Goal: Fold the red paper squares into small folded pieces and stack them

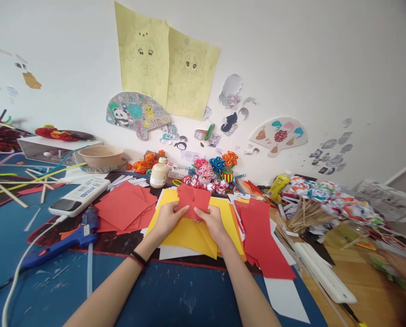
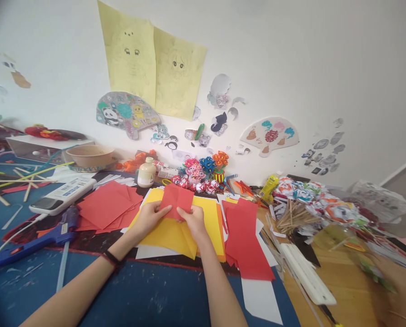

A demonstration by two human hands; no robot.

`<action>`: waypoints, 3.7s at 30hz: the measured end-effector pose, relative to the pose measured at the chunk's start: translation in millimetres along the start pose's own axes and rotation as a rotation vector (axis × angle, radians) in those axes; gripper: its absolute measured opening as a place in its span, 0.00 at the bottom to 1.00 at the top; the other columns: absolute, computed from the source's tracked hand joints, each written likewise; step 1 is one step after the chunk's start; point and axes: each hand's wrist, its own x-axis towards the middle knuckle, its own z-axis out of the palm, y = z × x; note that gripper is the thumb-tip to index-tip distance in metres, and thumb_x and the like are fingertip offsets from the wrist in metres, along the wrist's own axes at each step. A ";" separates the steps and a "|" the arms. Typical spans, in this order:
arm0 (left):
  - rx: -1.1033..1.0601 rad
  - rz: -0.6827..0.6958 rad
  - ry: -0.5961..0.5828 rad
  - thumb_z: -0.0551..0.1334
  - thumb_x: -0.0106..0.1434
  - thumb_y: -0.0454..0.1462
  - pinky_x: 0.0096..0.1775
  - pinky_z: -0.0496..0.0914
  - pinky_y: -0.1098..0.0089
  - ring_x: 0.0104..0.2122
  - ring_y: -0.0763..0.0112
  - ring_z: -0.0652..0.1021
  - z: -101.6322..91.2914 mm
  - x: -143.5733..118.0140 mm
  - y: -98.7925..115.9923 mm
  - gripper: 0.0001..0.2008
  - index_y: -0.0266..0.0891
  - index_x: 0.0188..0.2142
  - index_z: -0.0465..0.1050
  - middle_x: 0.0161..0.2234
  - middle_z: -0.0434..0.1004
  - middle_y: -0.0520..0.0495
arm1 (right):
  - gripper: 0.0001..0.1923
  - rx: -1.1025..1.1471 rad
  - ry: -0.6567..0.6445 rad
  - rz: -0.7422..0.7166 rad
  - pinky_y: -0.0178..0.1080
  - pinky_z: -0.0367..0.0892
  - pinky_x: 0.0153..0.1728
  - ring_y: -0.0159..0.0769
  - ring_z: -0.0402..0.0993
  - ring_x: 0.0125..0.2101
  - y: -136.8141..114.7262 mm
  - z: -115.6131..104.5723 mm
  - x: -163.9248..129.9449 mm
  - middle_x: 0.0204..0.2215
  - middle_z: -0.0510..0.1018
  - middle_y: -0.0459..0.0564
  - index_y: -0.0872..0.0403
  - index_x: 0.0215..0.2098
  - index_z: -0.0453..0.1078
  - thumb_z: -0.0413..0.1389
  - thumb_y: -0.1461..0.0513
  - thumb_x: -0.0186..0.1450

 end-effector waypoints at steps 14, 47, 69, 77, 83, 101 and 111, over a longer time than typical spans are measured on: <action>-0.065 0.057 -0.001 0.59 0.58 0.51 0.24 0.56 0.74 0.20 0.73 0.67 -1.9 2.9 -5.6 0.19 0.36 0.24 0.71 0.19 0.70 0.50 | 0.20 -0.068 0.100 -0.008 0.33 0.58 0.20 0.31 0.65 0.17 3.8 -12.0 5.9 0.18 0.72 0.46 0.58 0.25 0.71 0.62 0.48 0.54; 0.682 0.364 -0.063 0.51 0.65 0.38 0.30 0.58 0.69 0.28 0.66 0.70 8.4 -8.0 4.3 0.09 0.40 0.28 0.61 0.27 0.70 0.48 | 0.20 -0.849 0.013 -0.335 0.34 0.45 0.21 0.28 0.50 0.19 -6.0 -8.6 1.5 0.14 0.60 0.41 0.55 0.16 0.62 0.57 0.53 0.60; 1.230 0.261 0.219 0.49 0.63 0.30 0.41 0.63 0.58 0.42 0.52 0.73 -49.8 4.0 25.4 0.14 0.34 0.39 0.73 0.37 0.76 0.35 | 0.17 -0.435 0.063 0.108 0.29 0.55 0.15 0.26 0.61 0.12 -34.4 -5.2 66.3 0.14 0.68 0.43 0.55 0.18 0.62 0.54 0.53 0.58; 1.458 -0.019 0.341 0.54 0.59 0.35 0.41 0.61 0.50 0.44 0.37 0.72 -76.6 -3.4 11.5 0.19 0.23 0.46 0.72 0.47 0.71 0.20 | 0.18 -0.725 0.206 0.100 0.30 0.54 0.19 0.30 0.65 0.16 -39.1 -9.2 71.3 0.11 0.69 0.46 0.54 0.12 0.62 0.57 0.58 0.57; 1.286 -0.097 0.130 0.51 0.59 0.30 0.37 0.62 0.51 0.35 0.45 0.76 -83.1 -6.2 20.5 0.15 0.30 0.32 0.77 0.30 0.77 0.30 | 0.17 -0.697 0.275 -0.138 0.33 0.57 0.25 0.36 0.70 0.25 -20.9 6.9 31.9 0.23 0.76 0.49 0.55 0.24 0.73 0.49 0.54 0.62; 0.174 0.116 0.218 0.53 0.63 0.52 0.34 0.67 0.72 0.32 0.65 0.76 -32.6 -6.0 58.8 0.22 0.36 0.37 0.76 0.32 0.80 0.48 | 0.21 -0.265 -0.003 -0.118 0.31 0.53 0.15 0.29 0.61 0.14 -25.0 33.2 -3.3 0.13 0.64 0.41 0.55 0.21 0.65 0.56 0.47 0.60; -0.601 -0.193 -0.286 0.62 0.58 0.49 0.49 0.69 0.62 0.48 0.57 0.75 -40.3 -3.6 63.5 0.27 0.37 0.54 0.69 0.52 0.73 0.39 | 0.20 -0.265 0.076 -0.133 0.30 0.51 0.14 0.28 0.62 0.10 -31.2 25.4 -1.9 0.09 0.62 0.39 0.54 0.20 0.62 0.56 0.49 0.61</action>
